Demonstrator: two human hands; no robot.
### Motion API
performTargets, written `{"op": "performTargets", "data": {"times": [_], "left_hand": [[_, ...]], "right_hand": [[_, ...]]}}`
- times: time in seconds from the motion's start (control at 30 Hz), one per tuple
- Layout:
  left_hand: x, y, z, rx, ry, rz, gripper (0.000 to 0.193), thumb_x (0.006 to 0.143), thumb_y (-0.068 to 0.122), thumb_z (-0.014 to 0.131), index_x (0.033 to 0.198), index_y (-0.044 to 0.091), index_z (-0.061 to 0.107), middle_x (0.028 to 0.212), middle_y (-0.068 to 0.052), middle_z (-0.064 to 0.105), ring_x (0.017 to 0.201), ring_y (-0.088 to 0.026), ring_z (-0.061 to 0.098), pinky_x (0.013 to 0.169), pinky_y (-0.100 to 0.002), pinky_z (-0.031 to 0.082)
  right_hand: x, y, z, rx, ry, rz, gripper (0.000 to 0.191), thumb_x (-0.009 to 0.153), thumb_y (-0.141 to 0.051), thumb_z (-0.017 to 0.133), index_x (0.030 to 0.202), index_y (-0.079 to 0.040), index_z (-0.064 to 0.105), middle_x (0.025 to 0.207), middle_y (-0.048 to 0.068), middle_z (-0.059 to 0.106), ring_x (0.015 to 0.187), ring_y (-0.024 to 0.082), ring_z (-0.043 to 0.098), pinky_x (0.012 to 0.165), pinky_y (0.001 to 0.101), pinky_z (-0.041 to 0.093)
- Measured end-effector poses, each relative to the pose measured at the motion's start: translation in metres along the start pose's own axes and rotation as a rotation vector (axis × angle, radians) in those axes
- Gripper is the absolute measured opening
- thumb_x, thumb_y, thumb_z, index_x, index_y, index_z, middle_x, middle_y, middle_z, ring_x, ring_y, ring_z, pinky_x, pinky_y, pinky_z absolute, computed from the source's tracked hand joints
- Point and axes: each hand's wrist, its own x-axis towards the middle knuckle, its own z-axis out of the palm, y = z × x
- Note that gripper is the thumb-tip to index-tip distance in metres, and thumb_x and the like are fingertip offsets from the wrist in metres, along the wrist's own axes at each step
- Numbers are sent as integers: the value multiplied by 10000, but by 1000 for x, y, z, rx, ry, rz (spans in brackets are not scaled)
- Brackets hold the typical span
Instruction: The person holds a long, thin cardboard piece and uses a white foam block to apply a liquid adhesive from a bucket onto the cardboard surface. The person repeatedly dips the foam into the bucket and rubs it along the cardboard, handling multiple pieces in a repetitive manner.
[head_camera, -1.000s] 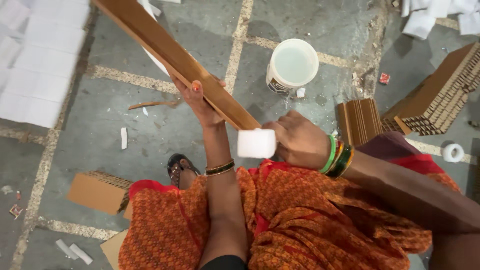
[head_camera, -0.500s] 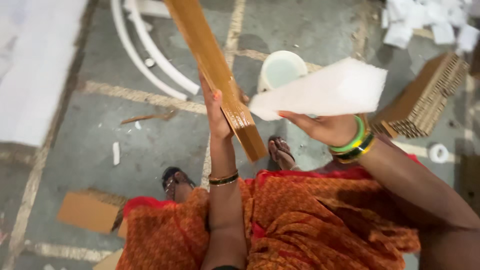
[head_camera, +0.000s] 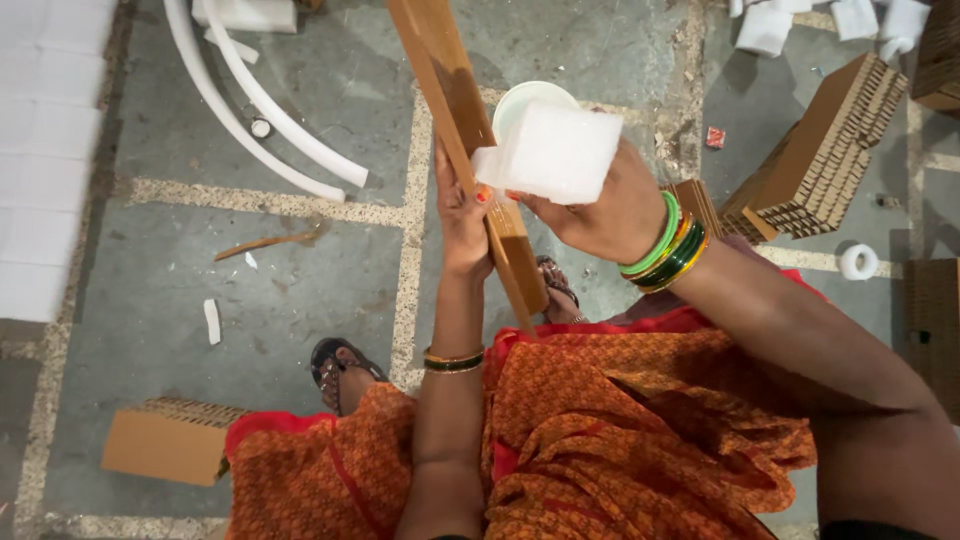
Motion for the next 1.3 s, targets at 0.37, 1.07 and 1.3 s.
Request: {"op": "performTargets", "data": {"times": [0.37, 1.07, 1.3], "left_hand": [[5, 5, 13, -296, -30, 58, 1047, 875, 192, 826, 1679, 173, 156, 1616, -142, 402, 1538, -370, 397, 1279, -492, 399], [5, 36, 22, -193, -205, -89, 850, 995, 401, 710, 1585, -38, 284, 1536, -236, 502, 1475, -354, 475, 1214, -455, 457], [5, 34, 13, -185, -119, -106, 872, 971, 350, 748, 1576, -95, 305, 1492, -304, 545, 1457, -366, 486, 1228, -481, 401]], "right_hand": [[-9, 5, 11, 142, -42, 62, 320, 868, -160, 809, 1155, -64, 703, 1177, 159, 700, 1083, 406, 658, 950, 497, 535], [-3, -7, 4, 31, -10, -110, 409, 871, -215, 742, 1219, -44, 611, 1138, 100, 685, 1011, 306, 635, 980, 461, 474], [6, -6, -8, 196, -213, -153, 441, 821, -175, 763, 1209, -43, 602, 966, 92, 663, 971, 310, 654, 882, 442, 457]]}}
